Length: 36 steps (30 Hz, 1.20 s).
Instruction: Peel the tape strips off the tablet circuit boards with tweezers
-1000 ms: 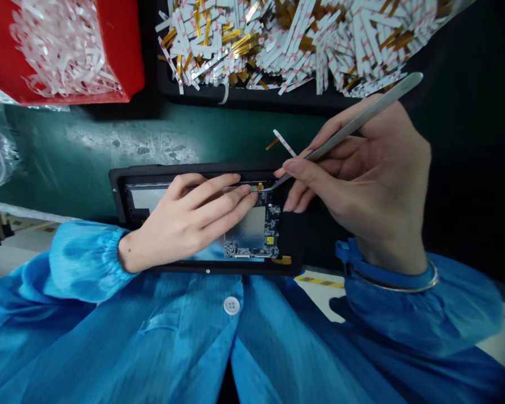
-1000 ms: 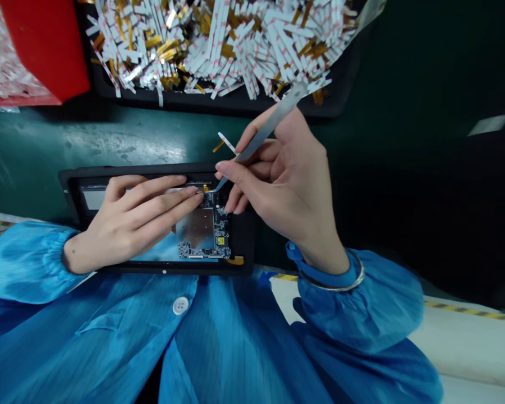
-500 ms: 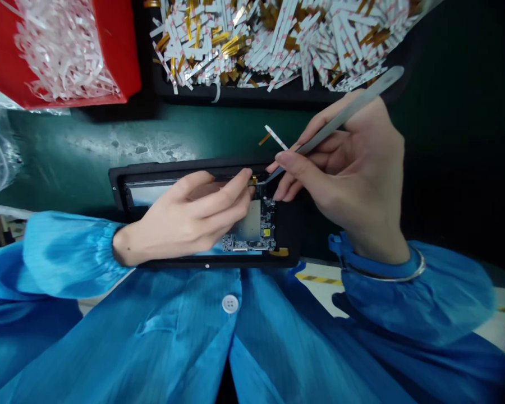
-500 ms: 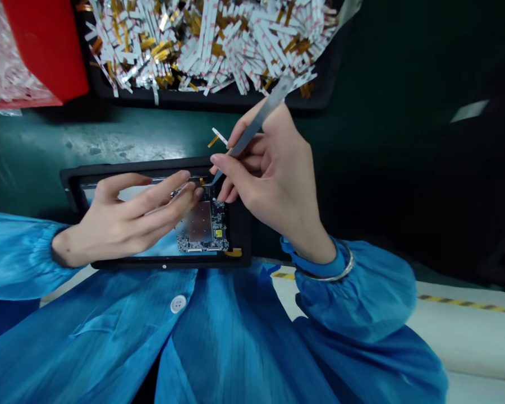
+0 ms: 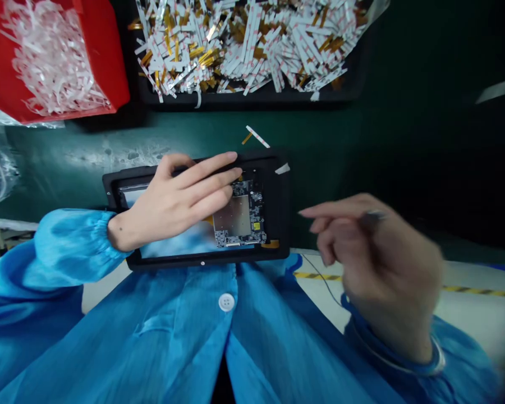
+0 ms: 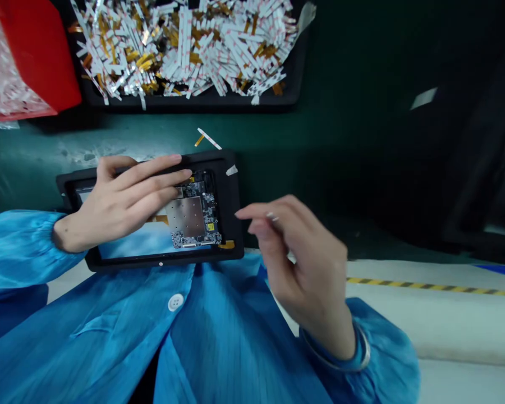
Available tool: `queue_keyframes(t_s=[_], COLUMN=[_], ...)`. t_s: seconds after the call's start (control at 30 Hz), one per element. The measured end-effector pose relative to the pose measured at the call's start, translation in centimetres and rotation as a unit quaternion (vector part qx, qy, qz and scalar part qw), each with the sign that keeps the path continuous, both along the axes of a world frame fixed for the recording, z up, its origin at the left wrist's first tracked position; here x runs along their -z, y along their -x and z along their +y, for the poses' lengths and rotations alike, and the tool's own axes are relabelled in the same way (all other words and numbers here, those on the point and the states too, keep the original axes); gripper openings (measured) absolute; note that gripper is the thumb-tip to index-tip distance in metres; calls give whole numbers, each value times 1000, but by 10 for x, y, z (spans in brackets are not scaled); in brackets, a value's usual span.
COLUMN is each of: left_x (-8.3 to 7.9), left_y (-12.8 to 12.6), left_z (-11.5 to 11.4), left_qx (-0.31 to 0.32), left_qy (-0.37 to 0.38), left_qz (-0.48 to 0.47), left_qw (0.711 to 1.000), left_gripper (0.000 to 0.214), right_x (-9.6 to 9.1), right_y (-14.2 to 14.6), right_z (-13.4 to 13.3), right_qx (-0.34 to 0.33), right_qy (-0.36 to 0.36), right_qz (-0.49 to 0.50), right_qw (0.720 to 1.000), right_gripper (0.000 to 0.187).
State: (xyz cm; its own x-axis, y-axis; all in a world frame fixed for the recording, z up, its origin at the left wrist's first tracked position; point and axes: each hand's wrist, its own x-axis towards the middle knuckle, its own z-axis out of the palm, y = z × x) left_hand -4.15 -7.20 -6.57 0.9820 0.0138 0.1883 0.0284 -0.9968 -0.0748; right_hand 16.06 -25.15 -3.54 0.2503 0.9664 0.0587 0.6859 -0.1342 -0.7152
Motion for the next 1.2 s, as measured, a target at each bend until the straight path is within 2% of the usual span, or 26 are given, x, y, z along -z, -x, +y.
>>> queue_keyframes(t_s=[0.07, 0.23, 0.3, 0.37, 0.47, 0.57, 0.63, 0.7, 0.8, 0.9, 1.0, 1.2], left_x=[-4, -16, -19, -20, -20, -16, -10, -4, 1, 1, 1, -7], left_y=[-3, -18, -22, -24, -18, -8, -2, -1, -2, -4, -2, -6], left_z=[0, -13, -20, -22, -14, -1, 4, 5, 2, -1, -2, -2], left_qx=[47, 114, 125, 127, 112, 38, -16, -26, 1, 8, 2, -39], left_qy=[-70, -153, -214, -231, -151, 2, 94, 143, 141, 114, 119, 197], left_qz=[6, 51, 72, 76, 46, 16, -2, -16, -22, -21, -11, 1], left_qw=[996, 980, 966, 962, 981, 999, 995, 989, 990, 993, 993, 980], left_gripper=[15, 21, 28, 30, 21, 16, 16, 15, 14, 15, 18, 26], right_x=[-2, 1, 3, 3, 4, 6, 6, 6, 7, 11, 19, 44], right_y=[4, 18, 20, 20, 16, 11, 8, 8, 15, 25, 34, 42], right_z=[-13, -20, -19, -18, -16, -13, -10, -9, -12, -19, -28, -37], right_qx=[-8, -63, -77, -92, -114, -132, -130, -115, -86, -46, -32, -12], right_qy=[41, 50, 59, 75, 109, 138, 153, 161, 136, 69, -11, -137], right_qz=[-69, -240, -271, -276, -248, -176, -120, -80, -51, -52, -55, -54], right_qw=[997, 967, 958, 954, 956, 966, 972, 977, 986, 995, 998, 989], right_gripper=[15, 22, 21, 23, 27, 26, 23, 19, 11, 3, 9, 23])
